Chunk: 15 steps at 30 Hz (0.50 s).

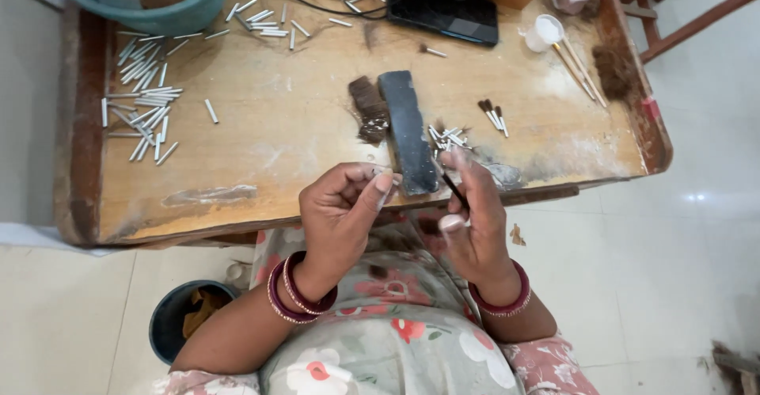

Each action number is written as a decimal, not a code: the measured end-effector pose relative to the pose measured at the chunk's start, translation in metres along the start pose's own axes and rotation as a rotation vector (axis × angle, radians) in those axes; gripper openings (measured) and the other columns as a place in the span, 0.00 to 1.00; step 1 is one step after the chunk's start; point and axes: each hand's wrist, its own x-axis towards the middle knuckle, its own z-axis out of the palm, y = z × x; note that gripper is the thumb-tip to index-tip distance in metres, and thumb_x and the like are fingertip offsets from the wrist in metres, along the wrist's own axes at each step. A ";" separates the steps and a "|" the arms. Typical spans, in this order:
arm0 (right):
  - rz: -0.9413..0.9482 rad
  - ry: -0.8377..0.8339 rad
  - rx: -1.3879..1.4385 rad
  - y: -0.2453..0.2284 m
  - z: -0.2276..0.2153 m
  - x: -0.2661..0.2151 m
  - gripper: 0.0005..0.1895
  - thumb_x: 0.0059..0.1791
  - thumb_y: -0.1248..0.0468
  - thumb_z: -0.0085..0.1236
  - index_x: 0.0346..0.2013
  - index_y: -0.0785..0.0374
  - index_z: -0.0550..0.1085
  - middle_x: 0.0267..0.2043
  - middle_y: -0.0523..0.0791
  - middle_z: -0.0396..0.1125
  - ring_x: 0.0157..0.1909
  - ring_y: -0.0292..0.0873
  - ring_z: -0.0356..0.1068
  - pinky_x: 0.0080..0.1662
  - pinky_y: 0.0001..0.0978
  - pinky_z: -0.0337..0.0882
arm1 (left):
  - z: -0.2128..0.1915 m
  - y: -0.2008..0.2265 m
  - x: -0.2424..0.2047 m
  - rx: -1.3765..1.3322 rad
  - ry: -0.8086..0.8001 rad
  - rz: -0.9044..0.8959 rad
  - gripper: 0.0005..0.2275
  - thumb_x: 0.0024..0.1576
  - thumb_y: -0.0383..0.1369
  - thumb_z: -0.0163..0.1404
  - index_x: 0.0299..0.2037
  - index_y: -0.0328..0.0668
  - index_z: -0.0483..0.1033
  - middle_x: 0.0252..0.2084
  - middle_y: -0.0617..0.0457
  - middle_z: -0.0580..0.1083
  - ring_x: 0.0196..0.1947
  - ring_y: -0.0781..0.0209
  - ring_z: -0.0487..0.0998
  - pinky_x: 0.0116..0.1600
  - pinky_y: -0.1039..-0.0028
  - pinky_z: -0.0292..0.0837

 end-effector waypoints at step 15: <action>-0.327 0.097 0.027 0.006 0.014 -0.013 0.07 0.53 0.78 0.58 0.43 0.66 0.76 0.41 0.49 0.75 0.38 0.39 0.77 0.39 0.26 0.78 | 0.005 0.004 -0.016 -0.259 -0.236 -0.159 0.06 0.66 0.30 0.52 0.45 0.34 0.75 0.50 0.51 0.78 0.49 0.74 0.74 0.54 0.79 0.71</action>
